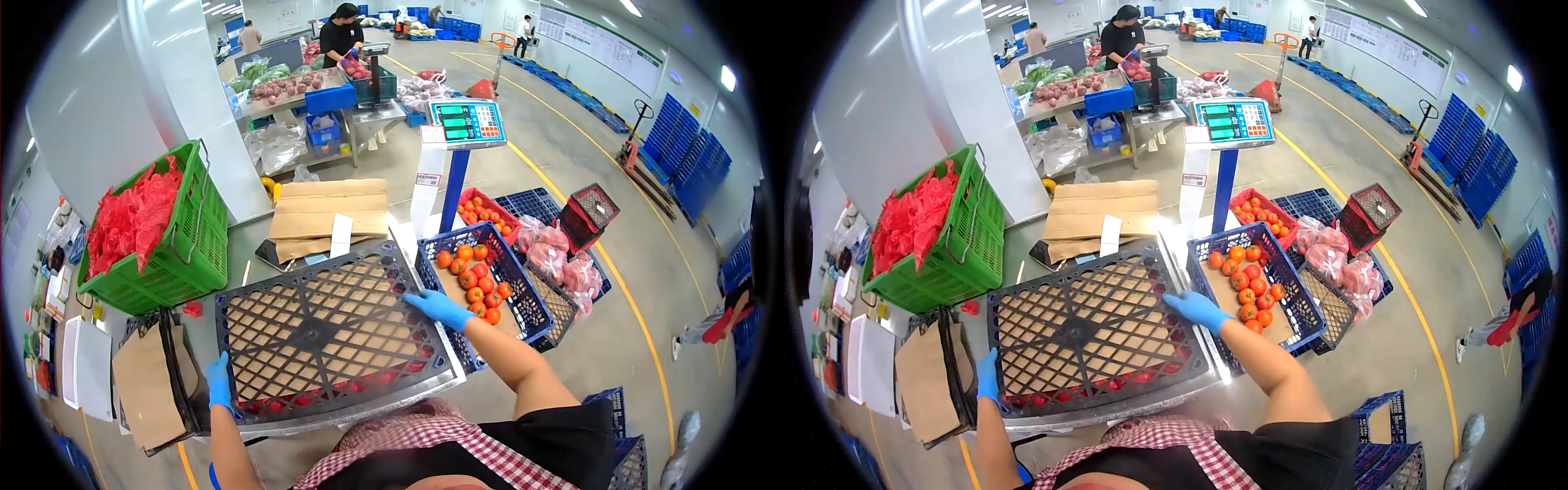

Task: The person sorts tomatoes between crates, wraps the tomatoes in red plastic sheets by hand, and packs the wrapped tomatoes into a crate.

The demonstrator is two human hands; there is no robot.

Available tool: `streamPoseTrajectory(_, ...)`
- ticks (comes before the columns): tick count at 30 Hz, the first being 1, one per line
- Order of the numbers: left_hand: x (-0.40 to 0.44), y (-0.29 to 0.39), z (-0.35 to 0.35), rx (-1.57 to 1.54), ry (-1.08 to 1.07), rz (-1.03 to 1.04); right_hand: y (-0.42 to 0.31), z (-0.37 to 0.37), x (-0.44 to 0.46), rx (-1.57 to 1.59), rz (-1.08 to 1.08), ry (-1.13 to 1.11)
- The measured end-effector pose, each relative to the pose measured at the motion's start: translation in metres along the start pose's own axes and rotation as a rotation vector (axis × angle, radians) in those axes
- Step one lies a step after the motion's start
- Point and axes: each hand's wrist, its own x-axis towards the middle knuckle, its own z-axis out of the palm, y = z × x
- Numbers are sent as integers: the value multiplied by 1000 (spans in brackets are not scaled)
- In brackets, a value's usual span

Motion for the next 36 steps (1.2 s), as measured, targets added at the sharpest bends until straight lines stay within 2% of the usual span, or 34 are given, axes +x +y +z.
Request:
streamPoseTrajectory(1,-7,5,-5,139,4,41,-2,-11,-24,-133,112,-93)
streamPoseTrajectory(2,-1,-25,-8,192,101,210,-8,-16,-55,-225,109,-98)
streamPoseTrajectory(3,-25,-29,-13,353,178,266,-3,-17,-82,-173,222,-188)
streamPoseTrajectory(5,-36,-70,-25,480,86,171,-5,-7,-134,-11,295,-161)
streamPoseTrajectory(7,-64,-77,-31,407,85,276,4,6,-143,84,336,-33)
streamPoseTrajectory(8,-87,-52,-32,295,20,202,2,7,-146,85,317,-19)
streamPoseTrajectory(12,-76,-52,-38,566,131,327,16,9,-139,58,233,75)
streamPoseTrajectory(15,-62,-63,-45,489,99,299,26,13,-137,6,243,88)
streamPoseTrajectory(18,-94,-26,-45,413,1,247,12,11,-138,5,304,109)
streamPoseTrajectory(19,-94,-23,-46,488,29,322,3,8,-145,7,327,154)
streamPoseTrajectory(20,-79,-39,-48,632,103,400,-13,14,-146,534,132,222)
streamPoseTrajectory(21,-92,-21,-48,685,107,437,-8,-7,-139,193,216,210)
streamPoseTrajectory(22,-79,-35,-50,722,66,408,16,-12,-125,39,120,250)
streamPoseTrajectory(23,-98,-14,-48,582,34,400,-12,-15,-131,139,223,169)
streamPoseTrajectory(25,-91,-23,-48,829,168,493,-39,-13,-144,286,234,-45)
streamPoseTrajectory(26,-85,-21,-51,739,111,441,-56,-11,-152,336,433,-108)
streamPoseTrajectory(27,-81,-21,-51,639,52,375,-52,-1,-151,331,439,-51)
streamPoseTrajectory(29,-80,-31,-52,410,-78,245,-44,17,-144,488,281,121)
streamPoseTrajectory(31,-95,-17,-46,223,-107,277,-60,16,-146,588,189,202)
streamPoseTrajectory(33,-75,-47,-23,99,76,369,-87,5,-161,476,19,258)
streamPoseTrajectory(34,-71,-51,-18,50,166,420,-105,7,-167,515,-51,304)
streamPoseTrajectory(36,-73,-52,-17,-50,129,251,-116,8,-168,539,-62,351)
